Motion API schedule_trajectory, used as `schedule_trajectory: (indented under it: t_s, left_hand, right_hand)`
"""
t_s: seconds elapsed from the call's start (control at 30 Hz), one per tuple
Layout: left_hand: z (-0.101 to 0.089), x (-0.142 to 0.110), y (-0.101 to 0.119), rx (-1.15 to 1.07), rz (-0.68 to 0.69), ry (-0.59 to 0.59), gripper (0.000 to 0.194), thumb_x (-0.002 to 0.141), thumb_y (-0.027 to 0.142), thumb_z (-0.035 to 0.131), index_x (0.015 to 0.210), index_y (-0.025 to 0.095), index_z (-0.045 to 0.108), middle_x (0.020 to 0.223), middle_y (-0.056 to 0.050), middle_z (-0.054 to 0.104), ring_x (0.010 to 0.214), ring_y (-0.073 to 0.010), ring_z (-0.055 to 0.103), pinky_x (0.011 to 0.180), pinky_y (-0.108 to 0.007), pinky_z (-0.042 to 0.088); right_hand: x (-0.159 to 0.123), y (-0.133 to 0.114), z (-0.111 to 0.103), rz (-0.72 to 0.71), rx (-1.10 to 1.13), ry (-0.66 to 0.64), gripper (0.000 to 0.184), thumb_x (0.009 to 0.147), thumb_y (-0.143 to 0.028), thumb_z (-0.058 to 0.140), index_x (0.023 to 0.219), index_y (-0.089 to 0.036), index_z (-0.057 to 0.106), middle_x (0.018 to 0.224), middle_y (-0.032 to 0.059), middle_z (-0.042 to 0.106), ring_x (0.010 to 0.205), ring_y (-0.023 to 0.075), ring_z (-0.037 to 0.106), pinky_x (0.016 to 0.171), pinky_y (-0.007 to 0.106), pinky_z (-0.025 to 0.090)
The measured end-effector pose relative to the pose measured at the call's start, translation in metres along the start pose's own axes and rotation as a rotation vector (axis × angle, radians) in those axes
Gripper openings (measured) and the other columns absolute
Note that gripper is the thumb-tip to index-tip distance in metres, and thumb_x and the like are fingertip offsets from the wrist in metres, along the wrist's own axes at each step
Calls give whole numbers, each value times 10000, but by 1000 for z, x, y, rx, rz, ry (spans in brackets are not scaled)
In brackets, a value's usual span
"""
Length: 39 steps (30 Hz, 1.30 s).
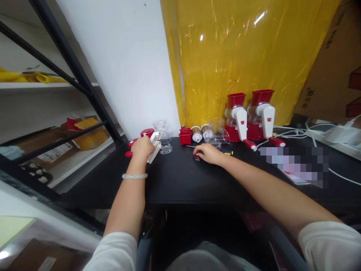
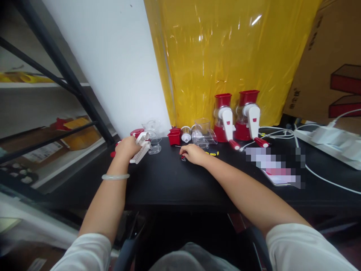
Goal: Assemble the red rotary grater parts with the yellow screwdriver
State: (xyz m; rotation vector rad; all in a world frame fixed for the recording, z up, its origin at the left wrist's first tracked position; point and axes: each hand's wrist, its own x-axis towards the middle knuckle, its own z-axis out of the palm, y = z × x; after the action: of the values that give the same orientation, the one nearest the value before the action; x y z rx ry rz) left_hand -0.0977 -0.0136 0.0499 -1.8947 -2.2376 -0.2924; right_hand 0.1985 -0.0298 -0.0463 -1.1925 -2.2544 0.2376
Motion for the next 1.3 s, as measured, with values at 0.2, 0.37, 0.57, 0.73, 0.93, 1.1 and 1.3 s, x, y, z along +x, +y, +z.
schedule_trajectory:
  t_s: [0.2, 0.37, 0.57, 0.73, 0.93, 1.1, 1.3]
  left_hand:
    - [12, 13, -9, -16, -93, -7, 400, 827, 281, 720, 1181, 95, 717, 1205, -254, 734, 1145, -377, 702, 915, -413, 562]
    - [18, 17, -11, -15, -99, -6, 407, 835, 343, 726, 1163, 101, 728, 1173, -247, 747, 1112, -372, 709, 908, -413, 562]
    - [20, 16, -9, 21, -80, 1, 371, 838, 276, 708, 1154, 83, 733, 1211, -244, 738, 1139, -369, 704, 917, -406, 573]
    - [20, 13, -4, 34, -69, 5, 360, 818, 237, 724, 1144, 87, 740, 1218, -224, 743, 1131, -360, 706, 921, -398, 575]
    - [17, 9, -1, 32, -101, -2, 404, 806, 251, 753, 1179, 97, 730, 1261, -216, 726, 1146, -368, 700, 905, -421, 585]
    - [18, 10, -2, 32, -94, -4, 455, 797, 287, 783, 1210, 107, 717, 1276, -206, 721, 1173, -365, 692, 918, -422, 585]
    - [16, 10, -4, 45, -83, -20, 435, 780, 288, 781, 1177, 118, 727, 1294, -219, 709, 1164, -364, 691, 908, -409, 575]
  right_hand:
    - [0, -1, 0, 36, 24, -27, 248, 892, -39, 615, 961, -207, 784, 1052, 60, 808, 1000, 211, 754, 920, 326, 546]
    - [-1, -3, -1, 30, -1, -47, 257, 898, -52, 605, 968, -211, 794, 1051, 53, 810, 1013, 219, 756, 937, 333, 550]
    - [-1, -4, 0, 36, -8, -72, 262, 904, -70, 601, 987, -215, 803, 1056, 44, 812, 1017, 218, 756, 939, 327, 549]
    - [-1, -3, 1, 25, -17, -71, 273, 901, -70, 603, 992, -225, 809, 1046, 36, 814, 1006, 213, 758, 937, 320, 546]
    - [-1, -4, 1, 16, -15, -76, 262, 900, -75, 610, 994, -216, 810, 1044, 48, 813, 1005, 219, 757, 926, 326, 546]
    - [-1, -4, 1, 3, -9, -70, 254, 896, -78, 617, 985, -214, 812, 1039, 47, 812, 995, 209, 756, 919, 316, 546]
    - [-1, -3, 1, -10, -8, -58, 255, 884, -66, 626, 970, -220, 810, 1040, 43, 811, 991, 204, 755, 913, 310, 549]
